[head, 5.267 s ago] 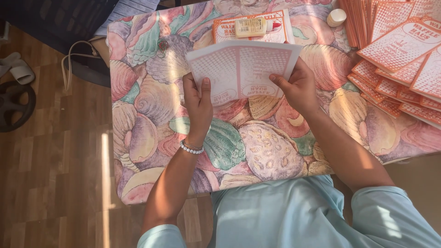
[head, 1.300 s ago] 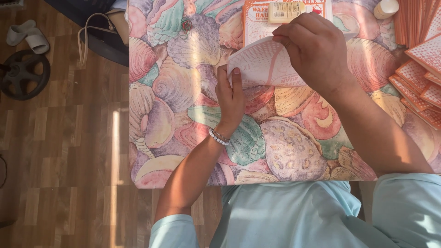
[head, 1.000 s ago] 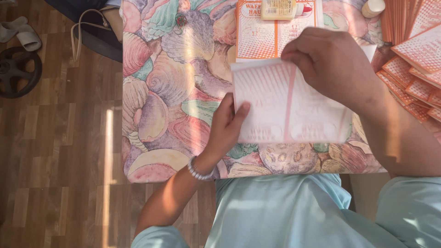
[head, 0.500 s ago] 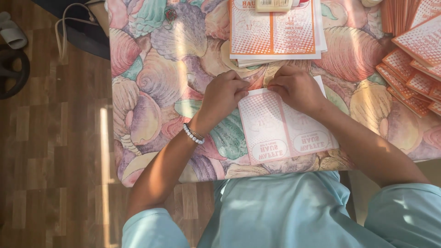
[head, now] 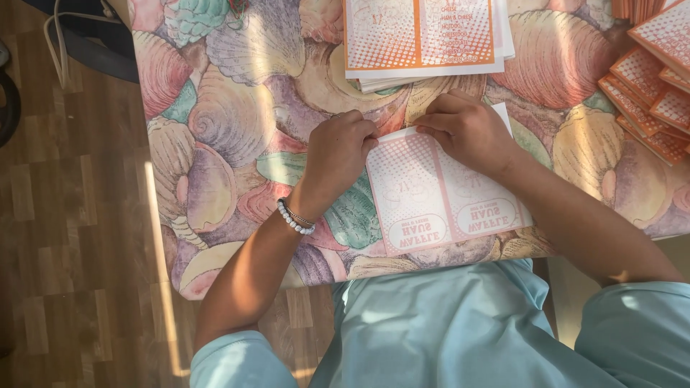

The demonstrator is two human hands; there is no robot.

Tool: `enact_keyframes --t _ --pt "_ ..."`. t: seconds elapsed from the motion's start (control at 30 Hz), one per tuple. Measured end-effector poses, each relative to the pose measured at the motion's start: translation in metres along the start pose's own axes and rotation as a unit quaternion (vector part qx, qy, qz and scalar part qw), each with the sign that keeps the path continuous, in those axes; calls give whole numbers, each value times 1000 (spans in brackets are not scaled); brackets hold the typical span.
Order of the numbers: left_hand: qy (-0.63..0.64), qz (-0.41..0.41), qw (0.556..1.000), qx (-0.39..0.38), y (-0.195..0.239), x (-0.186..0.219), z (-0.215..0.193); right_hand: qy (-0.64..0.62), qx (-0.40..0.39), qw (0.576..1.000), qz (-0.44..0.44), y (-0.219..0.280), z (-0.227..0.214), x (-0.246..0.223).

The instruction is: Folding flat paper bags along pre-scored lines and stacking them on a table.

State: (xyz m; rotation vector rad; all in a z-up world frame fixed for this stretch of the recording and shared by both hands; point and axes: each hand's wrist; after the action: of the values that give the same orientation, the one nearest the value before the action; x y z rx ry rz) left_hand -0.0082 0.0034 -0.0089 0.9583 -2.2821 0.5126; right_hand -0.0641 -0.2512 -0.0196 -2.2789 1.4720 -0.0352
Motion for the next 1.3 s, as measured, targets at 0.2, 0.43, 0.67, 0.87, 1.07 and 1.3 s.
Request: enact_keyframes --t 0.2,0.43,0.67,0.87,1.07,1.3 --pt "32 13 999 11 0 -6 3 34 -79 996 -29 -12 -32 -2" --pt "38 60 997 -9 6 -8 -8 98 -170 978 -65 -21 -49 -1" --pt "-75 133 988 -27 6 5 -21 155 -154 964 -149 -13 -58 -6" --pt "-132 210 967 -54 4 17 -29 208 -148 943 -215 -10 -52 -5" --pt "-179 240 952 -56 6 21 -22 237 -161 928 -239 -14 -56 -14" --pt "-250 243 937 0 13 25 -7 275 -139 921 -237 -9 -57 -22"
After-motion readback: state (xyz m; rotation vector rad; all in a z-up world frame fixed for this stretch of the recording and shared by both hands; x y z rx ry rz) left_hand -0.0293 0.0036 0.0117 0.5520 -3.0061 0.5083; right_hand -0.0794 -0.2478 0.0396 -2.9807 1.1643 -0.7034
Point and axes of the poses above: each hand's wrist, its own y-axis away from the middle knuckle, its own z-axis out of the palm, x = y × z, and after that the axes turned 9 degrees about y, right-handed
